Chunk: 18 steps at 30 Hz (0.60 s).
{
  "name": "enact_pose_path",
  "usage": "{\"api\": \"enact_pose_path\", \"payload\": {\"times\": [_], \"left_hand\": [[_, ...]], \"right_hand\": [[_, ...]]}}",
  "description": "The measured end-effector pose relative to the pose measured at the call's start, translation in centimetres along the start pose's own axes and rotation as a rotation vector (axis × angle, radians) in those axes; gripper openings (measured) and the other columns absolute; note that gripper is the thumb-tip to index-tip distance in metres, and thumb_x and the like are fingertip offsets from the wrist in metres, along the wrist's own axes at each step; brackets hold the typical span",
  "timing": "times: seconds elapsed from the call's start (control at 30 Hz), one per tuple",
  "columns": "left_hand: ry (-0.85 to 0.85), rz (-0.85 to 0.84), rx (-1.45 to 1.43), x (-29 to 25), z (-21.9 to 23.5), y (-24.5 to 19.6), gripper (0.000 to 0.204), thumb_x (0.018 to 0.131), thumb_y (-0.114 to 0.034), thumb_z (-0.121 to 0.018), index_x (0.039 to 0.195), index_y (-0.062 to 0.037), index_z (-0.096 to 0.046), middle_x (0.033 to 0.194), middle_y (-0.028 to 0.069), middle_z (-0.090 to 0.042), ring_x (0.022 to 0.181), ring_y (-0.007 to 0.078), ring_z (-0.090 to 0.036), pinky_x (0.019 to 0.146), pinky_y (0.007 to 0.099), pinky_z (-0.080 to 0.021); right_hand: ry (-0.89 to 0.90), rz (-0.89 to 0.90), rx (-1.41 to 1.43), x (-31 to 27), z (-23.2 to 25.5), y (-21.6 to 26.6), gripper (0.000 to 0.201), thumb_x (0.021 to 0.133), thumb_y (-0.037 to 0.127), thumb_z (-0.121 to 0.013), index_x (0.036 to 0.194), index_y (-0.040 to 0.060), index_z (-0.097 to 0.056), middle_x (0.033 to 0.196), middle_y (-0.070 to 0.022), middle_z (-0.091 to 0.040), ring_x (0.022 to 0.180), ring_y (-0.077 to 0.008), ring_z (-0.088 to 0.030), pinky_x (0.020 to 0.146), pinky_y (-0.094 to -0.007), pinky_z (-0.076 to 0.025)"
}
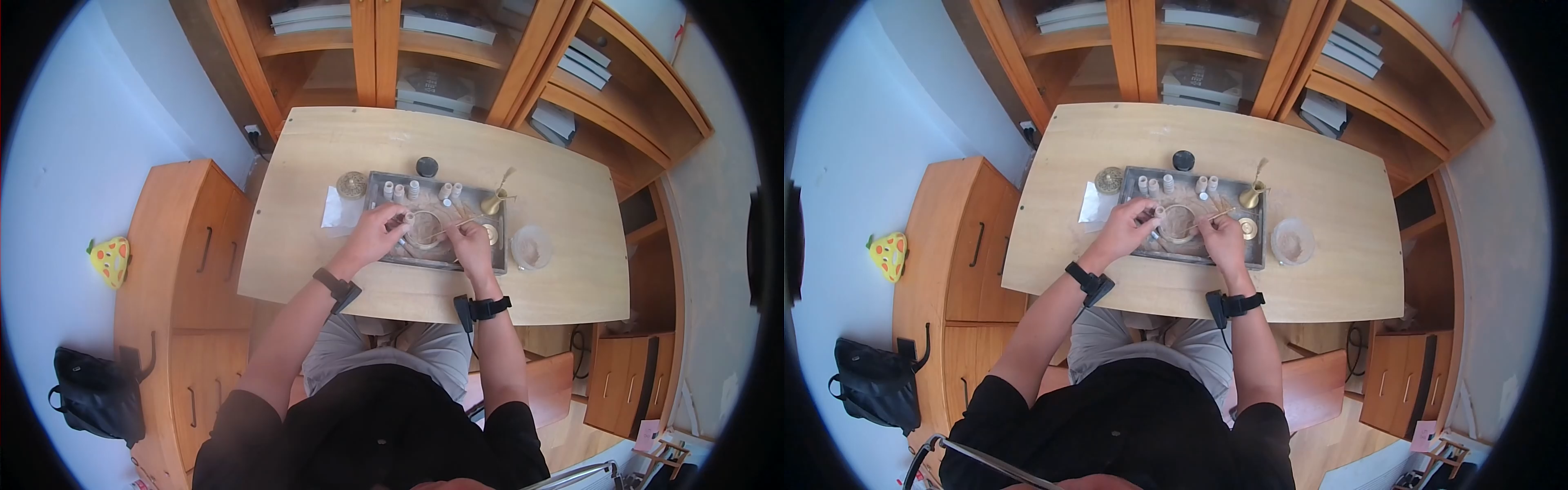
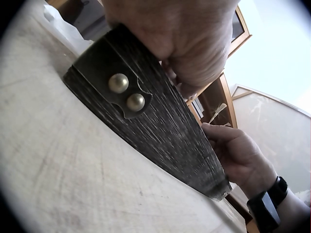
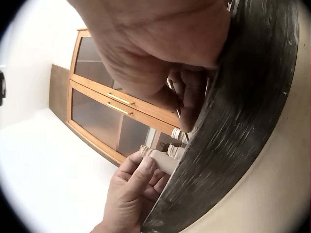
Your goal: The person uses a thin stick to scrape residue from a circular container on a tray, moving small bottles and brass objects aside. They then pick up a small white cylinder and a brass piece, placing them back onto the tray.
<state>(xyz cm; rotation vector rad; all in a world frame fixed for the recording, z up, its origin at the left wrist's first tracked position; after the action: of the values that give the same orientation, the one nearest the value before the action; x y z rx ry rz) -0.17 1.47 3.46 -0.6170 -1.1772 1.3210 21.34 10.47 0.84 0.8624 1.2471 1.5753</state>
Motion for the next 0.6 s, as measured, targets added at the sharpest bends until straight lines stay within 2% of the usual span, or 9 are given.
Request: {"api": "enact_pose_path", "payload": {"times": [0.17, 0.27, 0.47, 0.6], "left_hand": [[0.009, 0.027, -0.004, 0.0, 0.0, -0.1, 0.024, 0.091, -0.006, -0.076, 0.112, 0.0008, -0.067, 0.098, 0.0101, -0.071, 0.079, 0.0165, -0.070, 0.072, 0.0300, -0.056], [0.012, 0.023, -0.002, 0.0, 0.1, -0.2, 0.025, 0.091, -0.007, -0.077, 0.113, 0.0005, -0.067, 0.098, 0.0103, -0.071, 0.079, 0.0165, -0.070, 0.072, 0.0302, -0.056], [0.006, 0.022, 0.011, 0.0, 0.0, -0.2, 0.025, 0.091, -0.009, -0.077, 0.112, 0.0000, -0.068, 0.097, 0.0108, -0.071, 0.079, 0.0167, -0.070, 0.071, 0.0306, -0.056], [0.007, 0.009, 0.003, 0.0, 0.1, -0.2, 0.025, 0.090, -0.009, -0.078, 0.112, -0.0002, -0.068, 0.097, 0.0106, -0.071, 0.078, 0.0171, -0.070, 0.071, 0.0306, -0.056]], "right_hand": [[0.019, -0.009, 0.022, 0.3, -0.1, 0.0, 0.026, 0.096, 0.023, -0.069, 0.082, 0.0021, -0.079, 0.066, -0.0013, -0.068, 0.054, -0.0063, -0.049, 0.050, -0.0275, -0.037], [-0.001, -0.068, 0.130, 0.2, -0.2, 0.2, 0.026, 0.096, 0.021, -0.069, 0.083, 0.0015, -0.079, 0.067, -0.0001, -0.068, 0.054, -0.0049, -0.047, 0.051, -0.0261, -0.036], [-0.007, -0.072, 0.275, 0.0, 0.8, 1.0, 0.026, 0.099, 0.017, -0.066, 0.084, -0.0008, -0.078, 0.070, 0.0010, -0.069, 0.058, -0.0036, -0.048, 0.054, -0.0235, -0.036], [-0.087, 0.003, 0.360, 0.1, 0.8, 2.2, 0.026, 0.101, 0.017, -0.066, 0.087, -0.0017, -0.077, 0.073, 0.0019, -0.069, 0.060, -0.0033, -0.049, 0.055, -0.0228, -0.036]]}}
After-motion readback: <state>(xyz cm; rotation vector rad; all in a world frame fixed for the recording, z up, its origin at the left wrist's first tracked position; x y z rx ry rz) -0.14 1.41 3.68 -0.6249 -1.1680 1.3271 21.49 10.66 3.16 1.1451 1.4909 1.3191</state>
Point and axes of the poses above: each hand's wrist, its own x-axis towards the middle knuckle, its own z-axis out of the back of the hand, y = z × x, the point moved 2 cm from there along x, towards the middle knuckle
